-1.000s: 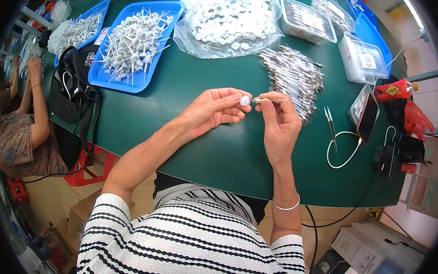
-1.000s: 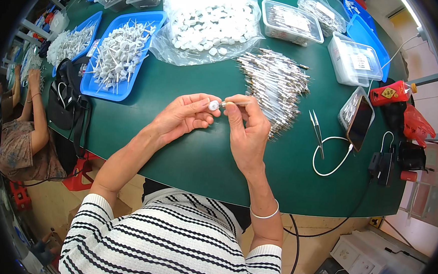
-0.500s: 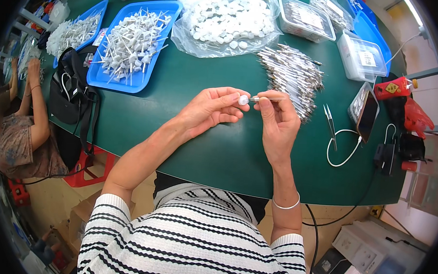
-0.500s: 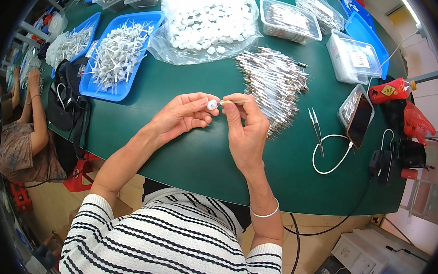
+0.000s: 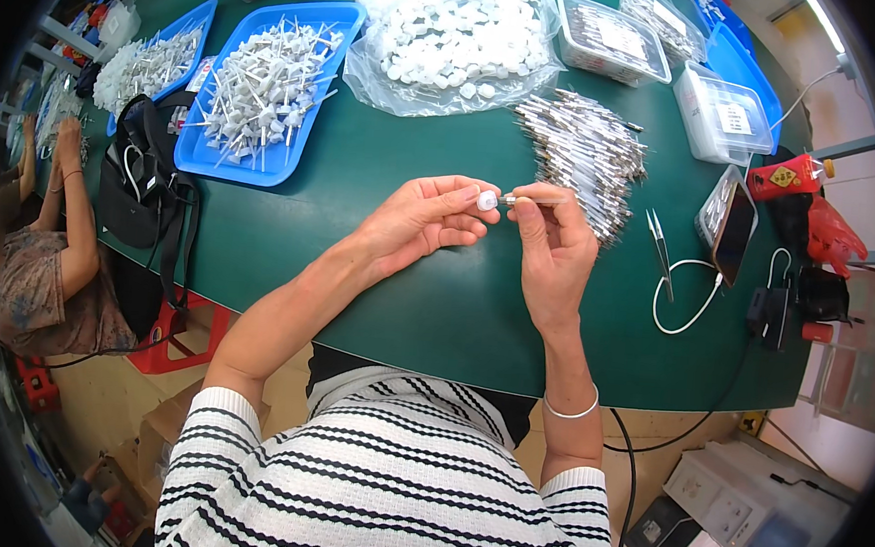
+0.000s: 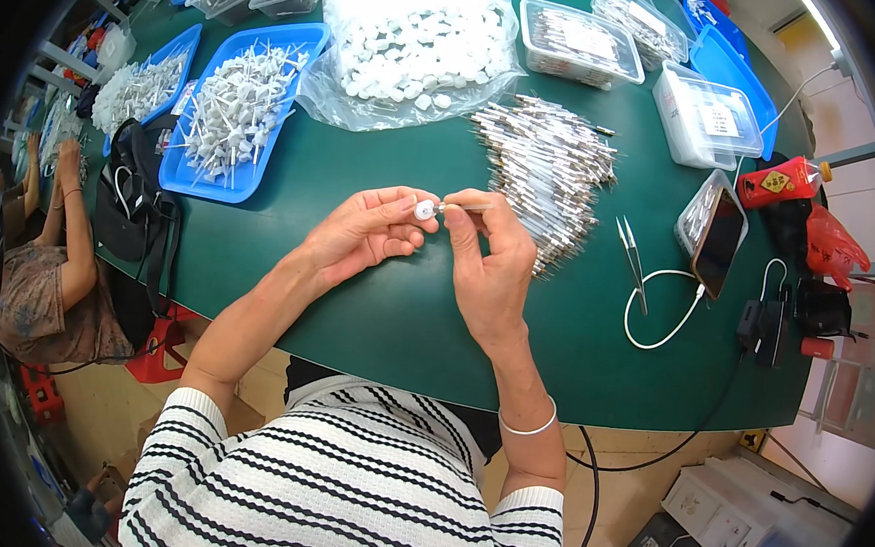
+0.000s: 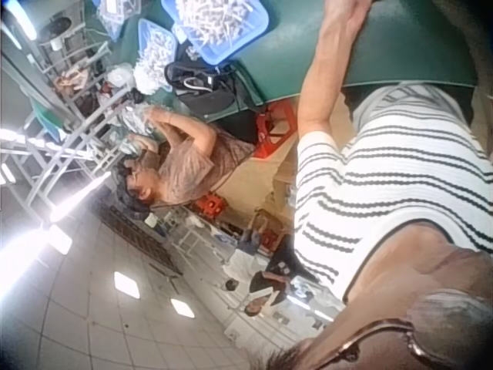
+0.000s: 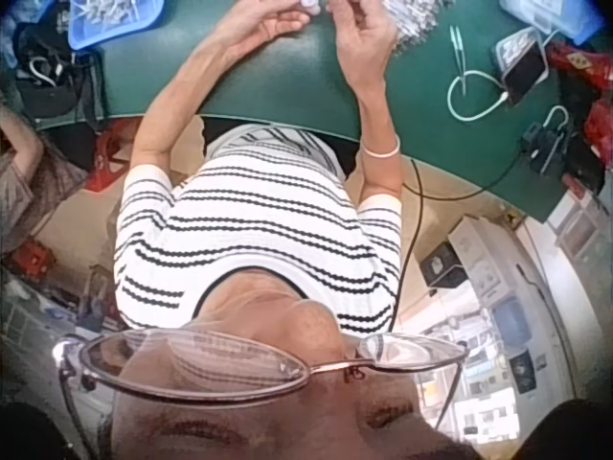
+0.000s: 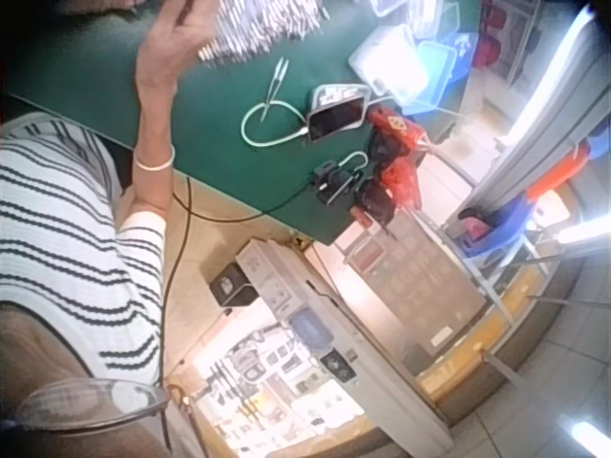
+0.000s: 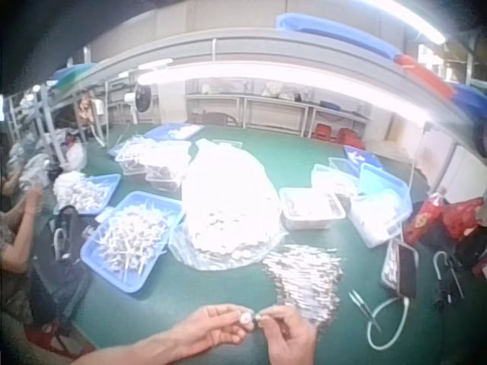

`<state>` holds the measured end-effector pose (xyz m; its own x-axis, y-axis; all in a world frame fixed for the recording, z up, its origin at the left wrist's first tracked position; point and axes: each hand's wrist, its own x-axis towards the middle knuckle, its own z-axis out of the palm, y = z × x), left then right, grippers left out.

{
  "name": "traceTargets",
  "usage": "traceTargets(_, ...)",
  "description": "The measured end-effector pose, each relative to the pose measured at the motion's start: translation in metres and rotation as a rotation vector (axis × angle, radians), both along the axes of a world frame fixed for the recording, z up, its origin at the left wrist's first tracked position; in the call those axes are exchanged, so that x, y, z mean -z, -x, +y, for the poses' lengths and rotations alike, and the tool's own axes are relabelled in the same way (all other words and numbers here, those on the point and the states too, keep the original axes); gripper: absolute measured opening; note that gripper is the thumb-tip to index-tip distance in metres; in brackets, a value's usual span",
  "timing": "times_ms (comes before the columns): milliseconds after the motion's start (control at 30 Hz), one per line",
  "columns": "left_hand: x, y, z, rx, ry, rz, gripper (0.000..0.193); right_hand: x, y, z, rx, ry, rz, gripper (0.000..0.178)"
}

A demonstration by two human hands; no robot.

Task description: The person repeatedly picks small white plastic caps and metal rods from trays and bags on a green workbench, then presses the cap onto the rod to assemble them. The assembled units are placed into a blue tray. The process is repetitive and continues throughout the clip.

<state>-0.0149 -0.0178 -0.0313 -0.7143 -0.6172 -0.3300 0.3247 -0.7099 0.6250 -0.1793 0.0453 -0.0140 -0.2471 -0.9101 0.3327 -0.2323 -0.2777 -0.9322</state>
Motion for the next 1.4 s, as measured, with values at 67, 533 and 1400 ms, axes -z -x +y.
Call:
traceTargets(67,0.0015,-0.0004,-0.0003,0.001,-0.003,0.009,0.026,-0.0014,-0.0006,0.0009,0.002,0.006,0.03,0.01)
traceTargets(533,0.0022,0.0009,-0.0004,-0.012,-0.005,0.0,0.024,-0.0031,0.0004,0.0012,0.004,0.022,0.094,0.009)
traceTargets(1400,0.0022,0.0012,-0.0007,-0.02,-0.02,0.028,0.022,-0.0054,-0.0009,0.0011,-0.002,0.077,0.179,0.007)
